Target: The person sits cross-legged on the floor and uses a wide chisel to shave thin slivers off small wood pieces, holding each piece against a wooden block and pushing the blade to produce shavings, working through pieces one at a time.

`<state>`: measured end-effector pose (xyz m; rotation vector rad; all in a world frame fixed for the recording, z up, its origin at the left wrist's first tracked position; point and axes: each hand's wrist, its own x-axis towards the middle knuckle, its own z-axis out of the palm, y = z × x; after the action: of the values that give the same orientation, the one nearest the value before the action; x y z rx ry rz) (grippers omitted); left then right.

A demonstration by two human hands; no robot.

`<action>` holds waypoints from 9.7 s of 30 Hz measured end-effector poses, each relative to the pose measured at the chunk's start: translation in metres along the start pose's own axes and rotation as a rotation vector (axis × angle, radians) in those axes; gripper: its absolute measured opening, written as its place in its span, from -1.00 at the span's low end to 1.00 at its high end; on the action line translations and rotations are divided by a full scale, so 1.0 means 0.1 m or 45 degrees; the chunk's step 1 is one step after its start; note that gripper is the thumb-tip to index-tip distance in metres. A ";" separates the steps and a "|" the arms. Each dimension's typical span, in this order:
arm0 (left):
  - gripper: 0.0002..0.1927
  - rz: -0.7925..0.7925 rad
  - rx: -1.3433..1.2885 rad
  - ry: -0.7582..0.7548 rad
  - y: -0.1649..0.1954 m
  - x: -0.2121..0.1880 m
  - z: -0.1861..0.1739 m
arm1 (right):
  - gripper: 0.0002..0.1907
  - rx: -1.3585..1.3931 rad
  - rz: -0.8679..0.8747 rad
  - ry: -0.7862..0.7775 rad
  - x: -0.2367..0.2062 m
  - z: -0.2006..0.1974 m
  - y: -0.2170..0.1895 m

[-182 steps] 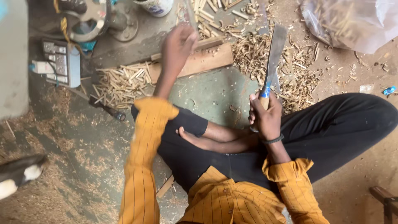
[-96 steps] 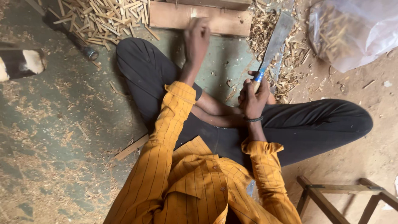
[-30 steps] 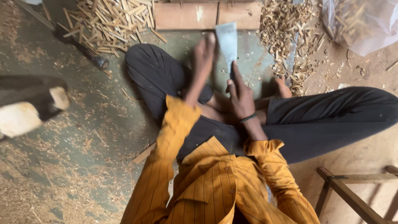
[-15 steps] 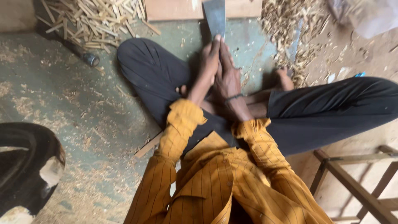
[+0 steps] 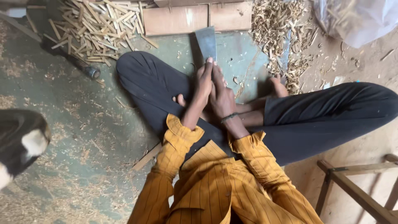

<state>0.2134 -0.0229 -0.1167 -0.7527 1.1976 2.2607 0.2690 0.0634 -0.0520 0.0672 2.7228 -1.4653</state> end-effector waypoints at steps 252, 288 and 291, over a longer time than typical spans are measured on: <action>-0.67 1.309 1.766 0.004 0.71 0.93 0.27 | -0.45 -0.024 0.095 0.050 0.54 -0.01 0.22; -0.73 1.156 0.256 0.255 1.50 0.47 -0.94 | -0.53 1.179 0.765 0.173 -0.29 -0.78 -0.04; -0.61 0.517 0.272 -0.103 0.77 0.49 -0.54 | -0.53 1.205 0.781 0.191 -0.31 -0.78 -0.01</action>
<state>0.1426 -0.1003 -0.1286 -0.3565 1.6394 2.3920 0.2982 0.1278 -0.0062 0.9499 1.5644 -2.3388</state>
